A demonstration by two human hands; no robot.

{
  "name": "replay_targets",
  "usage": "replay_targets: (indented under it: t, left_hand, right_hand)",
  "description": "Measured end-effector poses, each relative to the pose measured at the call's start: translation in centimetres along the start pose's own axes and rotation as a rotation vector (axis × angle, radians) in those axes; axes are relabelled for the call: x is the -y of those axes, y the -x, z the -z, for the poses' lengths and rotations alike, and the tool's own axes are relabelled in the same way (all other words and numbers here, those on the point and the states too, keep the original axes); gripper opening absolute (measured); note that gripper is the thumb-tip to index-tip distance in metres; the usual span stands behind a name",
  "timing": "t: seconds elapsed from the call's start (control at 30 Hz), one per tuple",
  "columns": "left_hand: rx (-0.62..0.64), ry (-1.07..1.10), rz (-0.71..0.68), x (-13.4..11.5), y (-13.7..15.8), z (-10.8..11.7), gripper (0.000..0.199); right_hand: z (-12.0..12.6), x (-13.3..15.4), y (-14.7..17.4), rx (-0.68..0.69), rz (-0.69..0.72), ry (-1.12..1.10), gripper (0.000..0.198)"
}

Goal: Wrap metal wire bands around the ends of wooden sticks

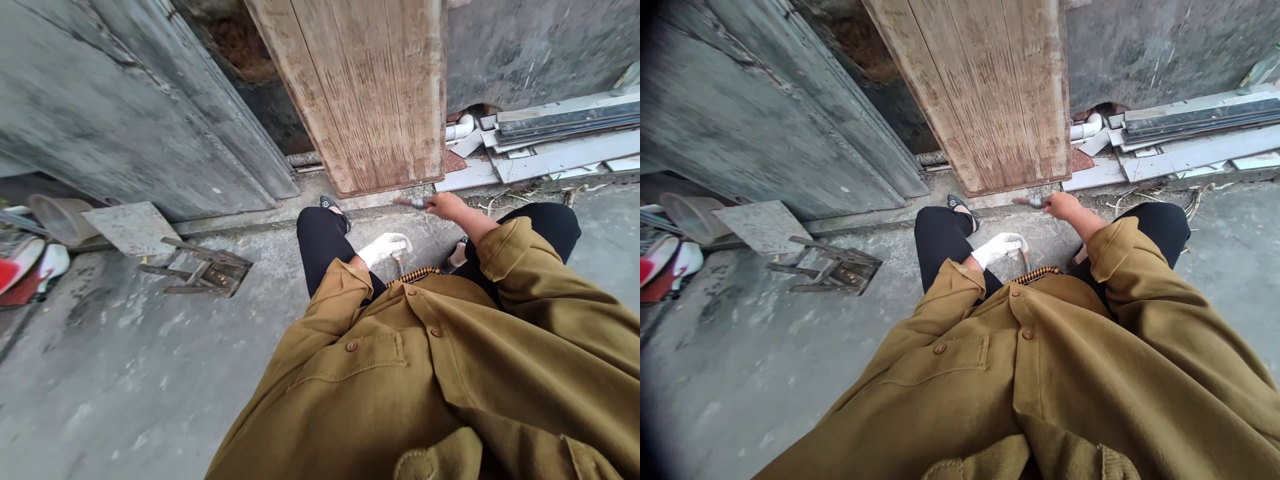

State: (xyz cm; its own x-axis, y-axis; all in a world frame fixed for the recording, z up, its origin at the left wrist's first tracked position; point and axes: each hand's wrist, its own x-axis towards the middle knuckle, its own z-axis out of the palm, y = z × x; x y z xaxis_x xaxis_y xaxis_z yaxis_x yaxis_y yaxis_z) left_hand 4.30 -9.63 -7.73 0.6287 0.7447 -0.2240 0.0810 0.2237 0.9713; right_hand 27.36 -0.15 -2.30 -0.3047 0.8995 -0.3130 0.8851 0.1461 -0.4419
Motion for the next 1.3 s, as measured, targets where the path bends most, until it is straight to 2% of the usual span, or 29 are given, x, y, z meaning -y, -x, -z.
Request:
replay_targets:
  t: [0.07, 0.13, 0.2, 0.3, 0.4, 0.43, 0.47, 0.5, 0.57, 0.6, 0.67, 0.73, 0.77, 0.83, 0.9, 1.0, 1.07, 1.13, 1.17, 1.2, 1.23, 1.3]
  left_hand:
    - [0.005, -0.01, 0.002, 0.2, -0.1, 0.2, 0.038]
    - [-0.06, -0.013, -0.012, 0.4, -0.3, 0.6, 0.038]
    - [-0.169, -0.015, -0.024, 0.4, -0.4, 1.1, 0.038]
    - [-0.313, -0.015, -0.02, 0.5, -0.5, 1.8, 0.035]
    - [-0.385, -0.037, -0.015, 0.5, -0.5, 2.1, 0.034]
    - [-0.402, -0.046, -0.014, 0.4, -0.5, 2.0, 0.035]
    - [-0.408, -0.051, -0.014, 0.4, -0.5, 1.9, 0.036]
    - [-0.401, -0.052, -0.017, 0.3, -0.5, 1.7, 0.037]
    - [-0.337, -0.042, -0.03, 0.1, -0.4, 1.2, 0.04]
    - [-0.281, -0.033, -0.038, 0.0, -0.4, 0.9, 0.042]
    - [-0.158, -0.017, -0.04, -0.1, -0.3, 0.4, 0.044]
    - [-0.104, -0.009, -0.032, -0.1, -0.2, 0.2, 0.044]
    - [-0.105, -0.01, -0.026, -0.1, -0.2, 0.3, 0.044]
    - [-0.145, -0.016, -0.026, 0.0, -0.2, 0.5, 0.042]
    - [-0.193, -0.025, -0.039, 0.1, -0.3, 0.9, 0.04]
    - [-0.287, -0.042, -0.072, 0.2, -0.4, 1.5, 0.034]
    - [-0.371, -0.056, -0.09, 0.2, -0.4, 1.7, 0.03]
    - [-0.449, -0.078, -0.105, 0.2, -0.4, 1.9, 0.028]
    - [-0.475, -0.084, -0.109, 0.1, -0.4, 1.9, 0.028]
    - [-0.482, -0.084, -0.109, 0.1, -0.4, 1.8, 0.029]
    - [-0.466, -0.08, -0.102, 0.1, -0.4, 1.6, 0.03]
    - [-0.366, -0.056, -0.081, 0.1, -0.4, 1.3, 0.034]
  right_hand:
    - [-1.1, 0.5, 0.0, 0.116, -0.007, 0.284, 0.03]
    - [-1.7, 1.1, 0.1, 0.297, 0.024, 0.527, 0.032]
    - [-1.9, 1.4, 0.3, 0.492, 0.083, 0.588, 0.028]
    - [-1.2, 0.9, 0.5, 0.749, 0.155, 0.453, 0.026]
    - [0.3, -0.1, 1.1, 0.994, 0.307, 0.103, 0.037]
    - [1.0, -0.3, 1.4, 1.022, 0.385, -0.059, 0.041]
    - [1.6, -0.5, 1.6, 0.991, 0.462, -0.235, 0.046]
    - [2.1, -0.6, 1.8, 0.896, 0.528, -0.417, 0.05]
    - [2.9, -0.7, 1.9, 0.565, 0.579, -0.729, 0.054]
    - [3.0, -0.6, 1.8, 0.387, 0.547, -0.815, 0.054]
    - [2.9, -0.6, 1.2, 0.108, 0.372, -0.755, 0.047]
    - [2.4, -0.6, 0.5, 0.001, 0.154, -0.397, 0.036]
    - [2.1, -0.6, 0.2, 0.004, 0.076, -0.169, 0.032]
    - [1.4, -0.7, -0.2, 0.102, 0.033, 0.214, 0.025]
    - [0.9, -0.7, -0.2, 0.29, 0.069, 0.397, 0.02]
    - [0.2, -0.6, 0.3, 0.614, 0.091, 0.361, 0.015]
    - [0.2, -0.5, 0.8, 0.815, 0.129, 0.21, 0.019]
    - [0.5, -0.3, 1.4, 0.968, 0.26, -0.014, 0.029]
    - [0.9, -0.1, 1.6, 0.981, 0.345, -0.151, 0.034]
    - [1.4, 0.0, 1.8, 0.932, 0.427, -0.299, 0.039]
    - [1.8, 0.0, 1.9, 0.815, 0.488, -0.444, 0.042]
    - [2.6, 0.0, 1.7, 0.461, 0.495, -0.656, 0.043]
